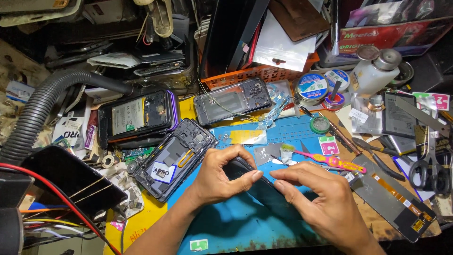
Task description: The person is preparing a new phone screen by peeling off protective films and then attempting to fit it into the phone's frame.
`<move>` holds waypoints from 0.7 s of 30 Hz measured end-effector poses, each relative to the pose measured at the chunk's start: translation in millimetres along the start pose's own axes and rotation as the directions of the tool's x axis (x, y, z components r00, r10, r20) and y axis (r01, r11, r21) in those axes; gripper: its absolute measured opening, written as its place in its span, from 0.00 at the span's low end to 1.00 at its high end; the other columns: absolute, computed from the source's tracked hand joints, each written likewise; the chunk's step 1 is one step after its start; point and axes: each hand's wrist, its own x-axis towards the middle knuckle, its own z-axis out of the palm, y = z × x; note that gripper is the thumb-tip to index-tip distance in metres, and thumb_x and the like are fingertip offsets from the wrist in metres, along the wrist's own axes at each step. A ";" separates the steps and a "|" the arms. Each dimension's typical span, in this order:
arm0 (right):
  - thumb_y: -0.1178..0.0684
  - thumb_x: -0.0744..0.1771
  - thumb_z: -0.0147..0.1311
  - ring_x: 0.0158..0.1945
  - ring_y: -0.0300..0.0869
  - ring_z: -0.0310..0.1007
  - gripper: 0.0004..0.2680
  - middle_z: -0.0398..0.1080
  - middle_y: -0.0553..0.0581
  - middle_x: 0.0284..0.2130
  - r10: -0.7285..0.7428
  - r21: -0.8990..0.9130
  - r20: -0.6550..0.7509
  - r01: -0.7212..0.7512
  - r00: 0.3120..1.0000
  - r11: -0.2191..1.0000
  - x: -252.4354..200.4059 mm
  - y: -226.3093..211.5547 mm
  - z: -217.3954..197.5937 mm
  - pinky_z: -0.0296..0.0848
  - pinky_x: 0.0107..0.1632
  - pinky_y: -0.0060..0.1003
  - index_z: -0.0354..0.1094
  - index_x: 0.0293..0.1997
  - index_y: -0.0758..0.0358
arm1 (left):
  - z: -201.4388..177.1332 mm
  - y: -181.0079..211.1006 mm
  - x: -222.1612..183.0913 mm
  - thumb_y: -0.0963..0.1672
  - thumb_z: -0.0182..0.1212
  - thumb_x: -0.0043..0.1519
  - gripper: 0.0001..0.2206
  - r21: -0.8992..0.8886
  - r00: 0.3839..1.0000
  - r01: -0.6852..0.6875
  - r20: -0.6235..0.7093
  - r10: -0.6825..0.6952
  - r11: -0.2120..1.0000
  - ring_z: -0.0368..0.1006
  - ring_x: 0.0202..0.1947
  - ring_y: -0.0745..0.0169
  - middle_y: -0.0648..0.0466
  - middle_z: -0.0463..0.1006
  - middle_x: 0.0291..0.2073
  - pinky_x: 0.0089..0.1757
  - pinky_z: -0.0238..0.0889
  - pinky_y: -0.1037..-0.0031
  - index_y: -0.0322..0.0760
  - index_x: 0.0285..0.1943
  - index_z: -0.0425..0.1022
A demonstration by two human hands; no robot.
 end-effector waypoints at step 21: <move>0.51 0.59 0.70 0.31 0.32 0.79 0.07 0.82 0.48 0.29 0.085 -0.043 0.038 -0.083 0.996 0.996 2.8 22.6 -1.0 0.75 0.38 0.26 0.82 0.35 0.55 | -15.5 -2.3 6.8 0.47 0.64 0.59 0.10 -0.017 0.983 0.120 0.144 -0.117 0.993 0.73 0.32 0.71 0.61 0.79 0.37 0.38 0.66 0.79 0.44 0.46 0.76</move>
